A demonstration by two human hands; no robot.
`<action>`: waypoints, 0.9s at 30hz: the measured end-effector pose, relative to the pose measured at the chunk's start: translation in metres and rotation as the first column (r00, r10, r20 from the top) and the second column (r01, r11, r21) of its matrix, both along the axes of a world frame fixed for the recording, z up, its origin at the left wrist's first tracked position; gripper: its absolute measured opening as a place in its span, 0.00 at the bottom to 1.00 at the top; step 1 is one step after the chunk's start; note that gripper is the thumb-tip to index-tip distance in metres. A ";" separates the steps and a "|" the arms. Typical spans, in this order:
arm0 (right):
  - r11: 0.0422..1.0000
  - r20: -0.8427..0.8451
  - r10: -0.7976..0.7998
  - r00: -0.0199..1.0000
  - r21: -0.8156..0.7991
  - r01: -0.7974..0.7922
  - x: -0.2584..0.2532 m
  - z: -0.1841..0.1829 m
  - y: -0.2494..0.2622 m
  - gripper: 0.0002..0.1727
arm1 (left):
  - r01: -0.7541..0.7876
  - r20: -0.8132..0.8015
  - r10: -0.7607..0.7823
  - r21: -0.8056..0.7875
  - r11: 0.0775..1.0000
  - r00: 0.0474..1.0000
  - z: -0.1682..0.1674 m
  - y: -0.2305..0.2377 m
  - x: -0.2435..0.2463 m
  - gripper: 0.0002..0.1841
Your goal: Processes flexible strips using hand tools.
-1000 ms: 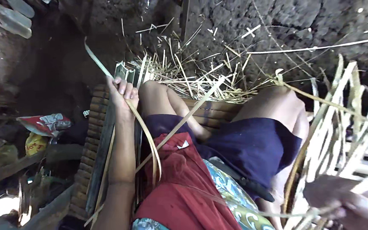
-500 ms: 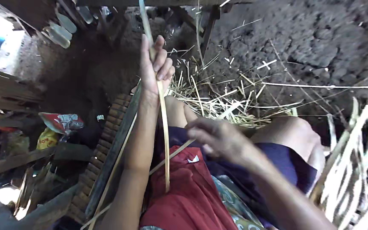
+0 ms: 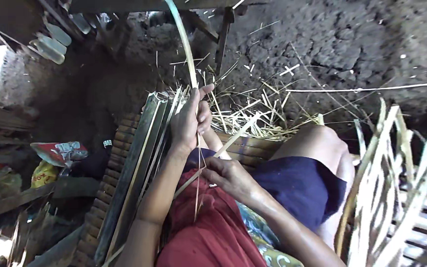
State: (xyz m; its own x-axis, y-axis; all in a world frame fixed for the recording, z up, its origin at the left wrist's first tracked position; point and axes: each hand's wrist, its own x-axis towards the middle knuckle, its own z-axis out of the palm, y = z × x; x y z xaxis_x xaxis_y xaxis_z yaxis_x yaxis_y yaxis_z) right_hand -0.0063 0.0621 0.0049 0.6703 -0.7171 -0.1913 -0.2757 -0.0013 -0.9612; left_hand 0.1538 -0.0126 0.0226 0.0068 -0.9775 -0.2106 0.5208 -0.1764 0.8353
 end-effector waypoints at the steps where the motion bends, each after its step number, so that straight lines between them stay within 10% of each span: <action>1: 1.000 -0.013 0.018 1.000 -0.015 -0.018 -0.003 -0.001 -0.002 0.14 | 0.012 0.026 -0.012 0.005 1.000 1.000 -0.001 0.000 -0.001 0.30; 6: 0.995 0.107 0.007 0.994 0.096 -0.018 -0.025 -0.007 -0.029 0.16 | 0.042 0.040 -0.041 -0.031 0.999 0.998 0.006 -0.017 0.002 0.25; 13: 0.915 0.166 -0.342 0.925 0.285 0.287 -0.033 0.005 -0.071 0.23 | -0.081 0.480 0.190 -0.239 0.968 0.856 0.004 -0.071 -0.012 0.19; 17: 0.915 0.083 -0.394 0.915 0.127 0.382 -0.035 0.004 -0.087 0.14 | -0.118 0.501 0.262 -0.300 0.947 0.825 0.008 -0.071 -0.022 0.19; 22: 0.879 -0.054 -0.476 0.878 -0.055 0.473 -0.048 -0.005 -0.096 0.15 | 0.149 0.502 -0.075 -0.109 0.983 0.862 -0.001 -0.033 -0.025 0.16; 27: 0.719 -0.284 -0.671 0.685 -0.476 0.507 -0.049 0.002 -0.094 0.13 | -0.012 0.399 0.044 -0.081 0.997 0.916 -0.004 -0.008 -0.065 0.11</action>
